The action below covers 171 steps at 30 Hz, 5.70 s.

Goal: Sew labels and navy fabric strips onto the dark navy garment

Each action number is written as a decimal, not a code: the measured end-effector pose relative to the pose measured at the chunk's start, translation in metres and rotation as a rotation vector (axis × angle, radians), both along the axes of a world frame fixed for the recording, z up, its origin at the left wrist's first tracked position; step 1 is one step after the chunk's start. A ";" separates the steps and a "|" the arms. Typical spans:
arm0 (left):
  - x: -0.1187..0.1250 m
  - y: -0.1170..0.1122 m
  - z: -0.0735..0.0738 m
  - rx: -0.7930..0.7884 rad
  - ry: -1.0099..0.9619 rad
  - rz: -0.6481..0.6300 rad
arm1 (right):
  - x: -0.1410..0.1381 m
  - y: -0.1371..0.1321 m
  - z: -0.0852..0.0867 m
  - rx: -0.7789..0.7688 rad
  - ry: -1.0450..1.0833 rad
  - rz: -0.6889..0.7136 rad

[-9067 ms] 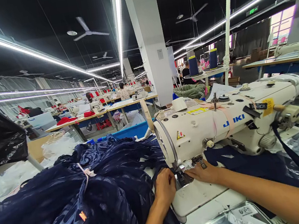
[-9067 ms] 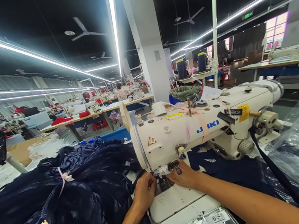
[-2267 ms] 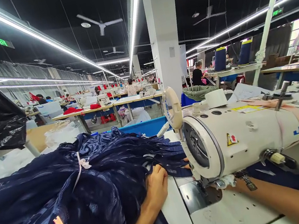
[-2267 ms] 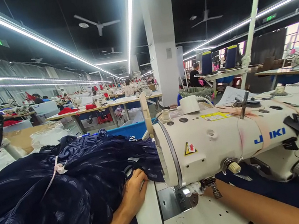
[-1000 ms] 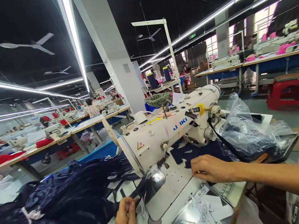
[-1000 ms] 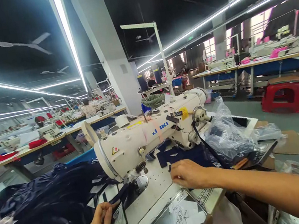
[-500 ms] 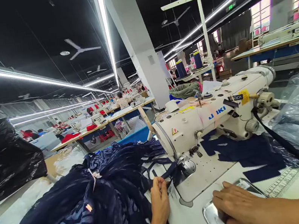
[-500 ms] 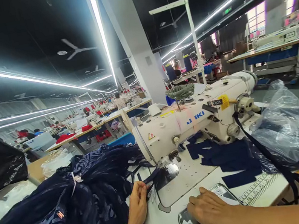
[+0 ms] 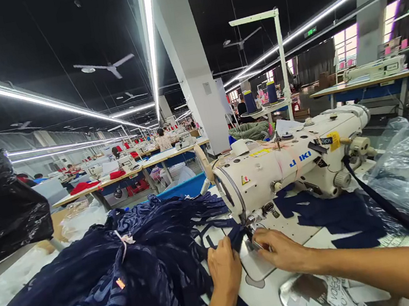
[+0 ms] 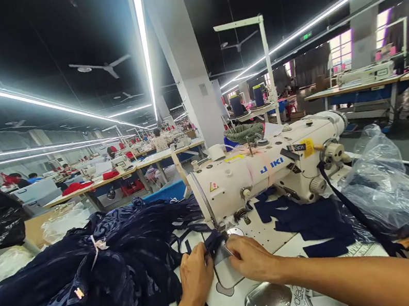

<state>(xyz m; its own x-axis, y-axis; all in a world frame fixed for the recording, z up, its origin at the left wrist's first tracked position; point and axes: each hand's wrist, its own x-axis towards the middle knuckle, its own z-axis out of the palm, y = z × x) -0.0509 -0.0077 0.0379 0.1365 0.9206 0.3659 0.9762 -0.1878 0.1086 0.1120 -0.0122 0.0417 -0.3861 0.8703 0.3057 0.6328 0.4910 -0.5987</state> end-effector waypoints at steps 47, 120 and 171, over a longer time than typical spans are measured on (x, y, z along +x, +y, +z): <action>-0.018 -0.044 0.025 -0.390 -1.478 -0.206 | -0.033 -0.013 0.015 -0.255 0.643 0.139; -0.042 -0.065 -0.004 0.235 0.159 -0.480 | -0.029 0.000 -0.018 -0.199 -0.052 0.311; -0.024 -0.055 -0.001 0.120 0.712 -0.558 | 0.044 0.019 0.001 -0.523 -0.136 0.195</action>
